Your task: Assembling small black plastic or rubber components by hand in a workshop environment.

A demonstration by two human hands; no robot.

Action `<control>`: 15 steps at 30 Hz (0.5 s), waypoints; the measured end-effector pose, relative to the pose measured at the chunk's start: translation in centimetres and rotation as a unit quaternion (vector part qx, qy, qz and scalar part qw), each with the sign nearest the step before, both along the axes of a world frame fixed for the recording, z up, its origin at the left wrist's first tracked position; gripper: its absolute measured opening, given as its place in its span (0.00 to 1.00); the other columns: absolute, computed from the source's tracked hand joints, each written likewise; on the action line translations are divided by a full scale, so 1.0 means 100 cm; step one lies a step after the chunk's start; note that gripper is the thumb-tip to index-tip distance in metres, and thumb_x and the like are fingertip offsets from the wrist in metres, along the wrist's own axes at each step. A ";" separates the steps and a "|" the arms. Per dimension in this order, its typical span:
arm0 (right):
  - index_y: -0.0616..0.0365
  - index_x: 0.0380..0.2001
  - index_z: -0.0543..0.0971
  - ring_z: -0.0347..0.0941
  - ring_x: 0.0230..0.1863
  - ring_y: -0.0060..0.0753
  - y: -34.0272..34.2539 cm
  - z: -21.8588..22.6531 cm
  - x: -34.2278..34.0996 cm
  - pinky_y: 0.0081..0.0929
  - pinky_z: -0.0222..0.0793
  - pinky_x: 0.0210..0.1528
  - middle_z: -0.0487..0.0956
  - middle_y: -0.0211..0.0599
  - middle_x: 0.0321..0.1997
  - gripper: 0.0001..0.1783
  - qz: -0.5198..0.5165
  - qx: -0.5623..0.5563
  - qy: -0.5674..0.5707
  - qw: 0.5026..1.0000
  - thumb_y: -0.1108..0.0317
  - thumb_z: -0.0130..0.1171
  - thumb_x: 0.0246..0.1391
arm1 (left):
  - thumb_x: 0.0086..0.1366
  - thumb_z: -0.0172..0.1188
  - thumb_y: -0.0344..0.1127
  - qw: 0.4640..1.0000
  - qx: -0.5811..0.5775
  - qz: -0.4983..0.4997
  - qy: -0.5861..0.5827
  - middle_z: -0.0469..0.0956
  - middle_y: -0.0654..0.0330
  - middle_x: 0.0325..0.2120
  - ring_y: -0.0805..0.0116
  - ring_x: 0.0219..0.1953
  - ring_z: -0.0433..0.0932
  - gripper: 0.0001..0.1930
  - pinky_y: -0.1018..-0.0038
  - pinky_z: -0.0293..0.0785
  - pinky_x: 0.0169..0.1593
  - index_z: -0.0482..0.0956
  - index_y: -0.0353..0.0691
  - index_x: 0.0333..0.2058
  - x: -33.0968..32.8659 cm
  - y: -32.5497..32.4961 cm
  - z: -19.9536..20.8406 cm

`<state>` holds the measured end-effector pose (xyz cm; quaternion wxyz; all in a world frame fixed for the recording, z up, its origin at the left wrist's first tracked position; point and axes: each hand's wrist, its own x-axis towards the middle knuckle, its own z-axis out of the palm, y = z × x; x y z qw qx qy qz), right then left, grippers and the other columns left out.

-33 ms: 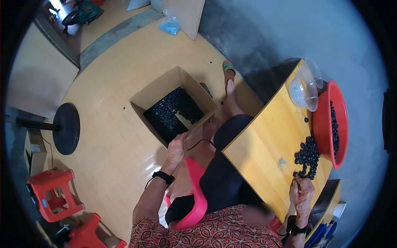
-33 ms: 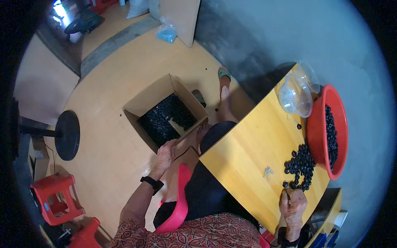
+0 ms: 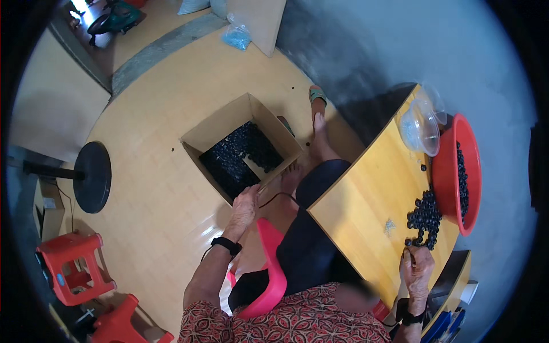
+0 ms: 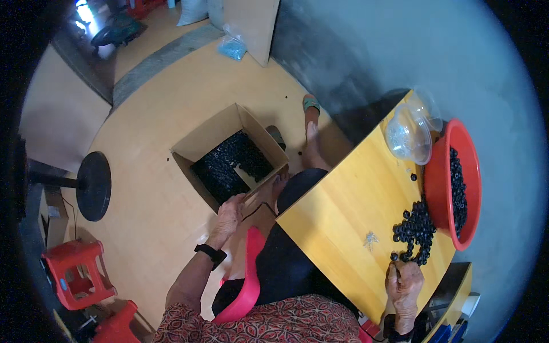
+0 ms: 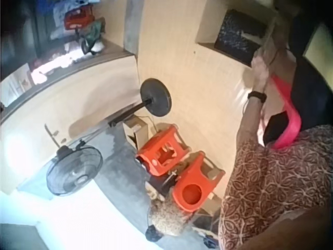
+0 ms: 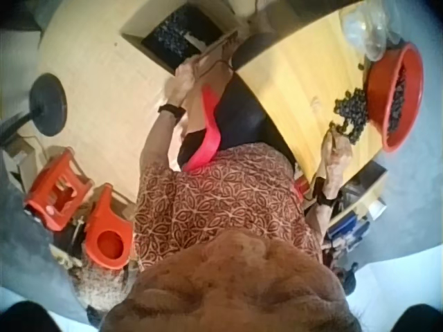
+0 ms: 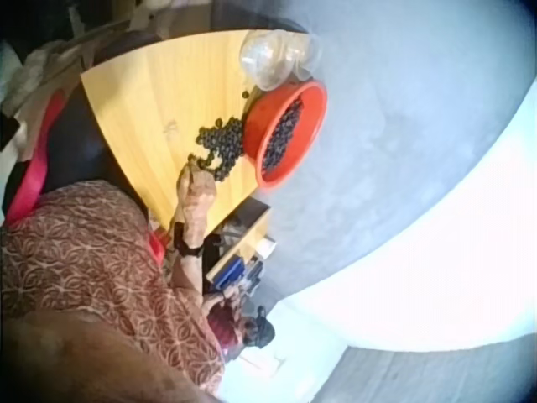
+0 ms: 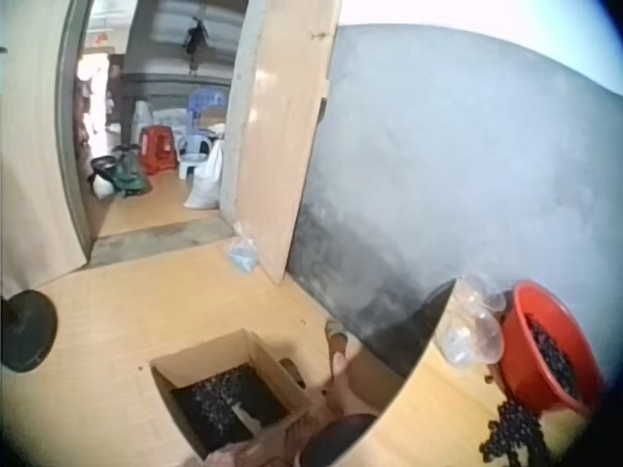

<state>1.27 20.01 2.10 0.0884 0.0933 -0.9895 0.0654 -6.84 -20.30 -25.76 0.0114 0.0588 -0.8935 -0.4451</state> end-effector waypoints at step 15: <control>0.61 0.28 0.77 0.72 0.28 0.51 0.000 -0.003 -0.008 0.41 0.68 0.31 0.76 0.45 0.26 0.04 0.012 -0.006 0.017 1.000 0.78 0.61 0.47 | 0.63 0.53 0.28 0.999 -0.016 0.004 -0.050 0.79 0.46 0.42 0.43 0.44 0.78 0.16 0.56 0.76 0.47 0.76 0.42 0.49 -0.006 0.002 0.007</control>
